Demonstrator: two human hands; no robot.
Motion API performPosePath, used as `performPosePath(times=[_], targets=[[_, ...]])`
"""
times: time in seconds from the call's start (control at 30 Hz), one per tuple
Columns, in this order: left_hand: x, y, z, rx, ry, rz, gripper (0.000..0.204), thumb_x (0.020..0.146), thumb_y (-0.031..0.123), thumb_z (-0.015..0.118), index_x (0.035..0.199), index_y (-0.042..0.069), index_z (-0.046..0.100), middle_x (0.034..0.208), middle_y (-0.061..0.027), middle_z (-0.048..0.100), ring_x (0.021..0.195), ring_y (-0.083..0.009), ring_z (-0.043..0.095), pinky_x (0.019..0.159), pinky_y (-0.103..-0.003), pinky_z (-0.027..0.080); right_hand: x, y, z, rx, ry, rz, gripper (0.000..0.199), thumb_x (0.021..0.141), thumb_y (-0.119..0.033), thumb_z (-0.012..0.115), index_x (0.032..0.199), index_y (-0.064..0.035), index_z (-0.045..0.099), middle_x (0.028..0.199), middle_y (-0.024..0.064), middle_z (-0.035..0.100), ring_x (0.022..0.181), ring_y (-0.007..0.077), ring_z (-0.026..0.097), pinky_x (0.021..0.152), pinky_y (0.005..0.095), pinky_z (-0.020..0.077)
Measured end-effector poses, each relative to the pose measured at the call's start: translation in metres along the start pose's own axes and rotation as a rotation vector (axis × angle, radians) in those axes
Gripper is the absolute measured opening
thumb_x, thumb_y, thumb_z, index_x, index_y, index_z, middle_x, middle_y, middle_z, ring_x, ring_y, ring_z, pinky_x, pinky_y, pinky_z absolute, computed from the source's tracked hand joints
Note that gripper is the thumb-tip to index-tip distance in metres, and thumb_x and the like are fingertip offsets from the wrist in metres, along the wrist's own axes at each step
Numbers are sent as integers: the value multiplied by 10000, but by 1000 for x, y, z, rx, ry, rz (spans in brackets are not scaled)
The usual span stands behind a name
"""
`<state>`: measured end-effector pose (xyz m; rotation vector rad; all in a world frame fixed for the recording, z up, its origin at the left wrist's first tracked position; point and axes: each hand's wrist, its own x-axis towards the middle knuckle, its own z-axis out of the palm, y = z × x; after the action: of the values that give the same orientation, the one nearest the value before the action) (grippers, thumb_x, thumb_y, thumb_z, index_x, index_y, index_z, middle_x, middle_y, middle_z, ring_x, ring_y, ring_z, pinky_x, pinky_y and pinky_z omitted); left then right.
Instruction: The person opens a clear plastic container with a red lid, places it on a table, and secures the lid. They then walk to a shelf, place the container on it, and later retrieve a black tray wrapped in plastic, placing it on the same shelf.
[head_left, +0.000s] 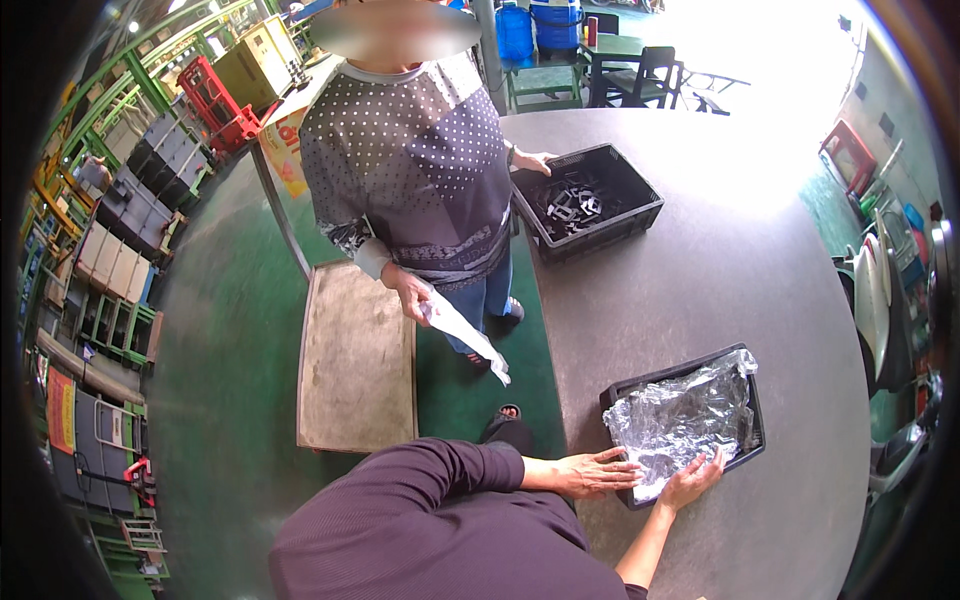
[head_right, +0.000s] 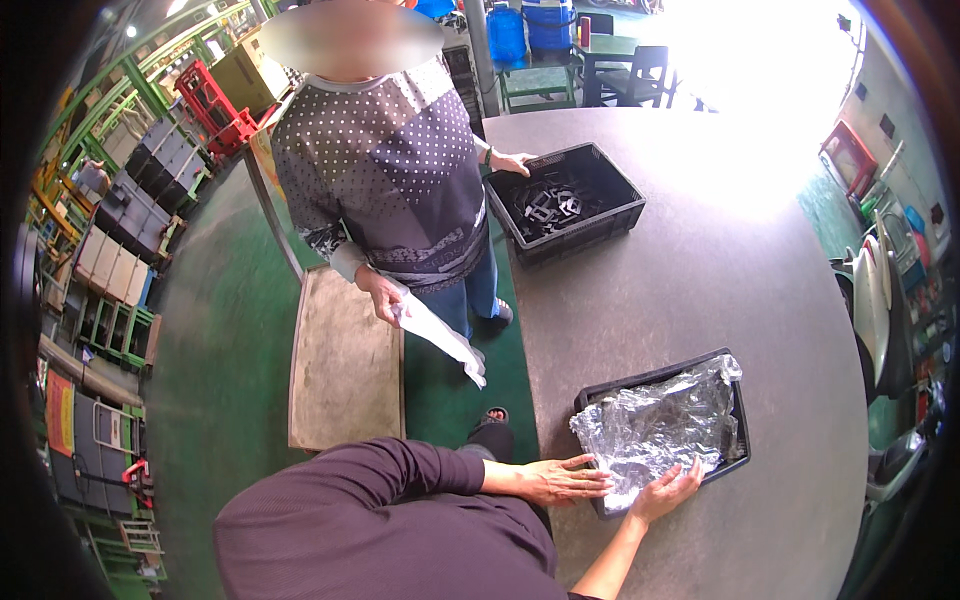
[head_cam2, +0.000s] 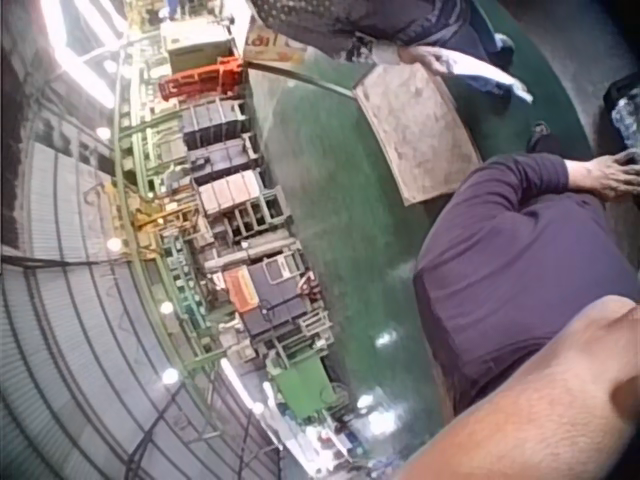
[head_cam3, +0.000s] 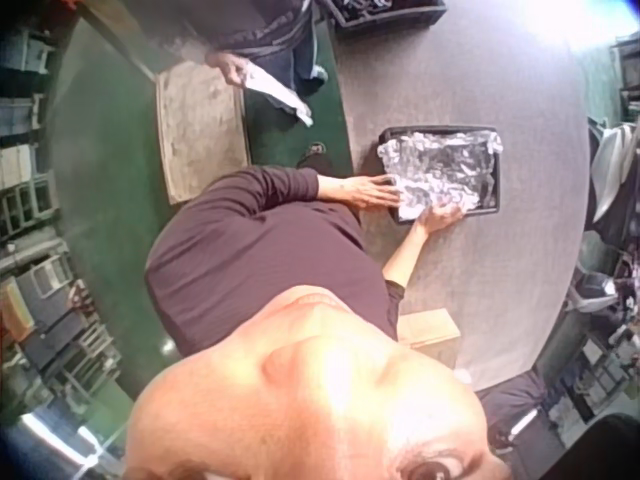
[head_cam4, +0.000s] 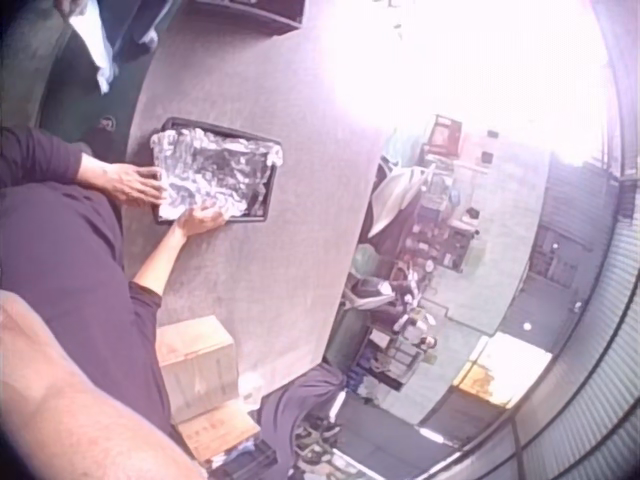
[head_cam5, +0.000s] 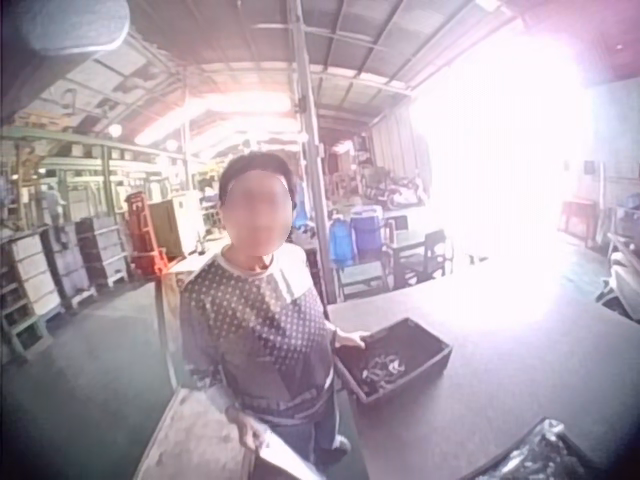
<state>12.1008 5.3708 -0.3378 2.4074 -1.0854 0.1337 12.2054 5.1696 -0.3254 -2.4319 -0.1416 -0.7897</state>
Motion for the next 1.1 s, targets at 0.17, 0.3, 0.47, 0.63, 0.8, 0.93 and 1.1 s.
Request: performPosePath(times=[0.17,0.3,0.47,0.63,0.8,0.93,1.1], targets=[[-3,10,0,67,23,-21,757,799,292,503,1430,124,121,1498,-18,74,1384,-188,14,1114,-454,-58,-1,4,0,-5,1,7,324,942,-170,401,1208,6,453,1227,187,460,1184,348,401,986,450,312],[-4,18,-6,125,23,41,680,841,270,441,1429,124,134,1498,-15,89,1383,-181,56,1110,-453,-31,-1,0,-4,2,-5,2,326,943,-175,398,1203,13,454,1221,190,461,1182,351,401,986,449,314],[-10,18,-2,180,-49,19,738,753,127,427,1423,77,123,1500,-45,79,1383,-195,70,1115,-457,4,-2,5,1,62,11,-21,335,948,-188,382,1204,17,452,1225,195,458,1178,351,400,985,447,313],[-10,20,-6,153,-38,26,796,706,100,470,1423,75,125,1500,-51,80,1384,-203,68,1111,-476,13,-6,8,0,16,-13,19,338,946,-199,384,1200,13,454,1220,193,462,1178,348,399,986,446,310],[-12,21,2,112,-56,7,801,675,67,523,1401,62,183,1494,-71,102,1383,-219,73,1106,-515,27,-2,2,-2,14,-8,9,336,943,-203,386,1189,12,461,1205,191,471,1165,347,408,987,448,307],[-14,22,1,101,-56,1,791,672,36,518,1395,62,197,1495,-74,91,1383,-222,71,1103,-520,43,-3,5,0,2,7,-9,328,940,-194,392,1184,13,465,1188,188,484,1149,349,423,977,443,318],[-13,21,1,93,-76,-14,841,663,28,476,1425,84,126,1504,-46,60,1386,-210,57,1108,-477,55,-4,9,0,45,-19,20,328,938,-192,406,1187,9,474,1215,184,469,1169,340,414,979,442,325]])
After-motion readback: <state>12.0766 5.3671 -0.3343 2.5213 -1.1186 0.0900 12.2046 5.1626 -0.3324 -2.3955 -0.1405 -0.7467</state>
